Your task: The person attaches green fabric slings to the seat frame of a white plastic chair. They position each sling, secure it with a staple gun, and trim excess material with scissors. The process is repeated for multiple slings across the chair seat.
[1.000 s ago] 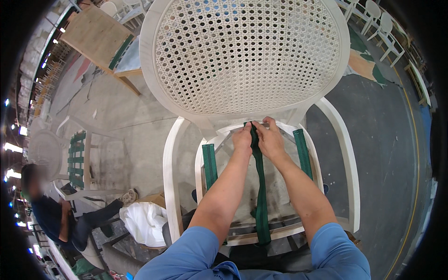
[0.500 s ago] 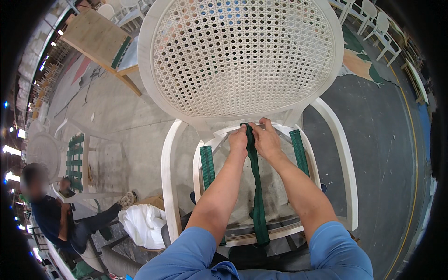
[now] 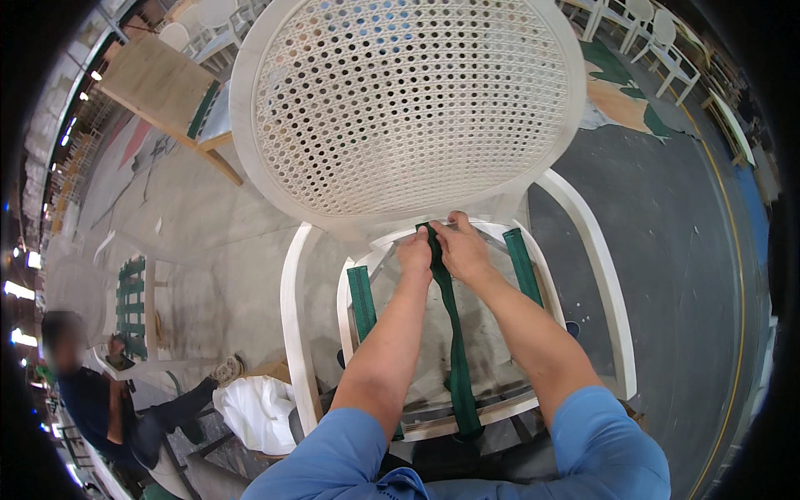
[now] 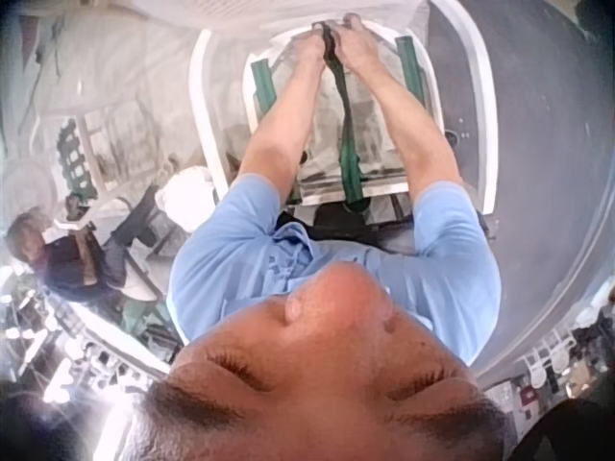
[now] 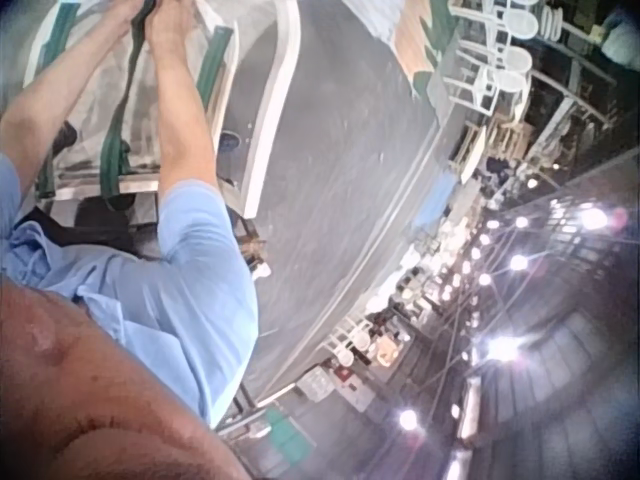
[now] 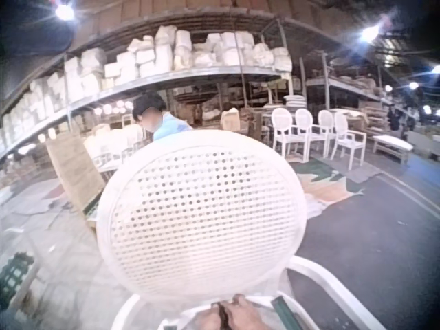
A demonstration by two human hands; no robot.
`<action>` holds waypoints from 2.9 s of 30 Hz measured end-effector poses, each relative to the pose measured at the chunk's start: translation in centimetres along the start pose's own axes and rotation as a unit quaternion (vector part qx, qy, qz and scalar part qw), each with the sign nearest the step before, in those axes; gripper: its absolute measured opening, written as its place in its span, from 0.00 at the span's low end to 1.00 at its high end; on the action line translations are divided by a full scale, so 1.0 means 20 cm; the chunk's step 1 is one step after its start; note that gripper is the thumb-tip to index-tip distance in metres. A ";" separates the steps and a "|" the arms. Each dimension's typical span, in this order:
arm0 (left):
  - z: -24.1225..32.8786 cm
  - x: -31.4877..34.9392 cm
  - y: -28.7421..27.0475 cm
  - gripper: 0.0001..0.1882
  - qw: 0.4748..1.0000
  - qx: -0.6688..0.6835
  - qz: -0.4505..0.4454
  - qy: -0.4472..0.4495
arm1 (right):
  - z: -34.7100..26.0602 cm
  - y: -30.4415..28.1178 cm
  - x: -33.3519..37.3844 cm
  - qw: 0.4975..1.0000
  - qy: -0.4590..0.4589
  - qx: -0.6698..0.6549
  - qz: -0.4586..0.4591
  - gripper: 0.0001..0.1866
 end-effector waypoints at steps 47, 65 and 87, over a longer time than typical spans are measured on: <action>0.13 0.08 0.09 0.24 0.996 -0.073 0.057 -0.013 | 0.45 -1.96 3.53 0.711 0.542 -0.157 0.419 0.30; 0.15 0.06 0.03 0.22 0.985 -0.142 0.092 0.030 | -0.38 -1.15 0.86 0.873 0.191 -0.427 0.140 0.23; 0.12 0.04 0.04 0.21 0.979 -0.197 0.056 -0.006 | -0.05 -0.10 0.01 0.902 0.209 -0.365 0.097 0.12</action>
Point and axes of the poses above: each hand's wrist, its own x-axis away from the middle knuckle, its own y-axis out of the palm, z = x × y, the point moved 8 cm from there along -x, towards the middle knuckle, and after that the axes turned 11 degrees about -y, right-handed, at the moved point
